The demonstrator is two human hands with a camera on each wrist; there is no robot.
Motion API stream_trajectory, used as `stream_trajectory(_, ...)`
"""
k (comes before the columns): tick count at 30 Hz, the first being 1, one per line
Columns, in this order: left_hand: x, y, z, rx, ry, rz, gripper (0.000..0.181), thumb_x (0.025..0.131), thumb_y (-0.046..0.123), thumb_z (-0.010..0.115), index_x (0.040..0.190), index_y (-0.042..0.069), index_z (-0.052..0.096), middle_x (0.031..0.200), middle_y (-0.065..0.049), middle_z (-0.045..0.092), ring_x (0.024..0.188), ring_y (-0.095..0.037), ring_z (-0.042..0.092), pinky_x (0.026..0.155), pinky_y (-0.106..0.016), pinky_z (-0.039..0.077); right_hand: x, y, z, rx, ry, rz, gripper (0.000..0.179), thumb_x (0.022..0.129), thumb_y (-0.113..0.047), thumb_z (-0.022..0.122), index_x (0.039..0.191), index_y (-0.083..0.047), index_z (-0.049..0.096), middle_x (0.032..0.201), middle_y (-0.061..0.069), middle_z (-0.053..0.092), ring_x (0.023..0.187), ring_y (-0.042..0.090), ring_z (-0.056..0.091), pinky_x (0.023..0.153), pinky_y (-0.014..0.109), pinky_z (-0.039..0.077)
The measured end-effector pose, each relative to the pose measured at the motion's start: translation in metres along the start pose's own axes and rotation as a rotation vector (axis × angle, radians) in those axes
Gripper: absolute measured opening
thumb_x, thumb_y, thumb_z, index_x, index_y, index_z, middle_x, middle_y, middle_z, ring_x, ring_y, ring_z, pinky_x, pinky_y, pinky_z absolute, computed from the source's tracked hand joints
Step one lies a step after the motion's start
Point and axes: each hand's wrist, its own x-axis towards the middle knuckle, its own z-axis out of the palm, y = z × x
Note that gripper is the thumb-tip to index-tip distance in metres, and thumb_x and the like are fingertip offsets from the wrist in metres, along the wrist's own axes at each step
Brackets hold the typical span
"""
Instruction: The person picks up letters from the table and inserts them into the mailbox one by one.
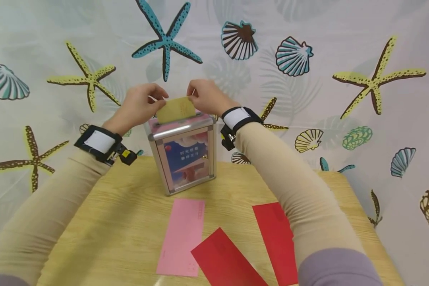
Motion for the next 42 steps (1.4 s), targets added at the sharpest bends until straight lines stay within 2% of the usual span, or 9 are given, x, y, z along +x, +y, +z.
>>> stream_trajectory(6,-0.005,-0.004,0.004,0.028,-0.031,0.013,0.014,0.093,0.007,0.061,0.103,0.002,0.07,0.099,-0.016,0.071,0.087,-0.027,0.066,0.078,-0.043,0.055,-0.001,-0.005,0.005,-0.089,-0.042,-0.045,0.017,0.098,-0.011,0.053,0.104,-0.002,0.066,0.101,0.012,0.068,0.092,0.022,0.06,0.086,0.039,0.05)
stream_trajectory(10,-0.007,-0.006,0.01,0.03,-0.049,0.017,0.014,0.092,0.007,0.061,0.1,0.001,0.072,0.098,-0.015,0.072,0.087,-0.026,0.065,0.077,-0.043,0.055,-0.004,-0.006,0.011,-0.14,-0.092,-0.065,0.02,0.097,-0.008,0.053,0.104,-0.001,0.07,0.103,0.013,0.07,0.092,0.022,0.061,0.085,0.039,0.051)
stream_trajectory(16,-0.014,-0.009,0.017,0.035,-0.083,-0.01,0.015,0.09,0.006,0.064,0.099,0.001,0.074,0.097,-0.015,0.073,0.087,-0.024,0.065,0.076,-0.043,0.055,-0.009,-0.006,0.017,-0.142,-0.113,-0.084,0.022,0.096,-0.008,0.052,0.105,0.0,0.07,0.101,0.012,0.07,0.087,0.02,0.061,0.08,0.037,0.052)
stream_trajectory(22,-0.022,-0.01,0.019,0.044,-0.067,-0.024,0.016,0.09,0.005,0.062,0.101,0.002,0.074,0.099,-0.014,0.072,0.085,-0.024,0.065,0.075,-0.042,0.055,-0.022,-0.009,0.014,-0.129,-0.122,-0.112,0.023,0.098,-0.01,0.052,0.109,-0.001,0.069,0.104,0.011,0.07,0.09,0.02,0.062,0.085,0.038,0.053)
stream_trajectory(27,-0.032,0.002,0.018,0.065,-0.012,0.057,0.017,0.091,0.006,0.061,0.102,0.003,0.073,0.097,-0.012,0.072,0.079,-0.022,0.062,0.069,-0.04,0.053,-0.051,-0.011,0.004,-0.121,-0.099,-0.084,0.023,0.099,-0.015,0.053,0.113,-0.003,0.067,0.111,0.009,0.068,0.104,0.022,0.059,0.094,0.041,0.049)
stream_trajectory(30,-0.044,0.016,0.018,0.081,0.03,0.134,0.015,0.092,0.011,0.063,0.103,0.004,0.071,0.094,-0.01,0.071,0.079,-0.021,0.059,0.067,-0.037,0.052,-0.075,-0.009,-0.002,-0.106,-0.036,-0.084,0.023,0.099,-0.016,0.054,0.115,-0.004,0.066,0.113,0.01,0.068,0.107,0.023,0.059,0.094,0.042,0.049)
stream_trajectory(34,-0.062,0.038,0.024,0.112,0.055,0.243,0.02,0.091,0.018,0.065,0.106,0.006,0.069,0.097,-0.008,0.069,0.084,-0.02,0.06,0.07,-0.035,0.054,-0.107,-0.005,-0.008,-0.093,0.069,-0.084,0.024,0.097,-0.019,0.057,0.115,-0.005,0.064,0.111,0.01,0.068,0.105,0.024,0.06,0.089,0.044,0.052)
stream_trajectory(38,-0.079,0.055,0.034,0.103,0.034,0.311,0.027,0.089,0.024,0.068,0.111,0.009,0.066,0.1,-0.007,0.07,0.087,-0.017,0.063,0.072,-0.035,0.056,-0.137,0.0,-0.009,-0.063,0.101,-0.029,0.031,0.096,-0.023,0.06,0.122,-0.007,0.06,0.113,0.009,0.067,0.106,0.023,0.061,0.086,0.045,0.053)
stream_trajectory(42,-0.091,0.066,0.048,0.089,-0.025,0.322,0.032,0.089,0.03,0.066,0.115,0.012,0.064,0.107,-0.002,0.069,0.096,-0.013,0.062,0.082,-0.035,0.056,-0.163,0.007,-0.005,-0.033,0.075,0.035,0.042,0.094,-0.027,0.062,0.129,-0.006,0.056,0.121,0.01,0.065,0.11,0.025,0.059,0.088,0.047,0.052)
